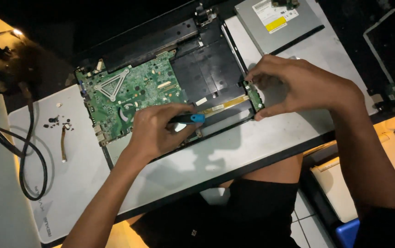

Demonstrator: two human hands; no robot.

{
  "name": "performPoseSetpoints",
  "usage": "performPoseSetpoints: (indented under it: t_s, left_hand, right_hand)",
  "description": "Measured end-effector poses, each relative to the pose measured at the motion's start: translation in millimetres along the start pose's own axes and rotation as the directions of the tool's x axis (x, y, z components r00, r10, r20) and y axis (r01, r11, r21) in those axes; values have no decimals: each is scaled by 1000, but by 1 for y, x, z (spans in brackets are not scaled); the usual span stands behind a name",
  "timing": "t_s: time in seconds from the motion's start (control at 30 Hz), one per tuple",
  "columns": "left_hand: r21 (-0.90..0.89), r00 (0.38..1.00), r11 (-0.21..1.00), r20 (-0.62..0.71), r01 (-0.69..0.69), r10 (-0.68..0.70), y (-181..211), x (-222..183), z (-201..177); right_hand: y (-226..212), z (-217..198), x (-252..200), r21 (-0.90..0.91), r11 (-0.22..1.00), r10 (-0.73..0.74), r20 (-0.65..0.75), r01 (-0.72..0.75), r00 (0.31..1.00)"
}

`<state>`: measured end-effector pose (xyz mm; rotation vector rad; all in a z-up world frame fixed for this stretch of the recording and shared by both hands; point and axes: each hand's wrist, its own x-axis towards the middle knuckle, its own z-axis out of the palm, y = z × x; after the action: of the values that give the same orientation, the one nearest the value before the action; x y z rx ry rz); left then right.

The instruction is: Disassembling a laptop by removing screws from the motherboard and detaching internal components using a screwdriver.

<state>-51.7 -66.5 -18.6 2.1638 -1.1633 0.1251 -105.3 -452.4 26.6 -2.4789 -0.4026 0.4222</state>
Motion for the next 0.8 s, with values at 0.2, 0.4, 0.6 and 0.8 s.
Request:
performPoseSetpoints:
  t_s: [0.2, 0.4, 0.6, 0.8]
  left_hand:
    - [58, 1000, 998, 13, -24, 24, -13, -11, 5]
    - [20, 999, 1000, 34, -21, 21, -13, -11, 1]
    - [-60, 1000, 998, 8, -19, 19, -9, -10, 2]
    - [111, 989, 985, -49, -131, 137, -24, -18, 22]
  right_hand:
    - [-8, -5, -1, -8, 997, 76, 15, -76, 997]
    - [-19, -6, 3, -32, 987, 162, 59, -161, 985]
    - [-34, -10, 5, -137, 966, 235, 116, -219, 965]
    - [-34, -10, 4, -120, 970, 223, 81, -213, 971]
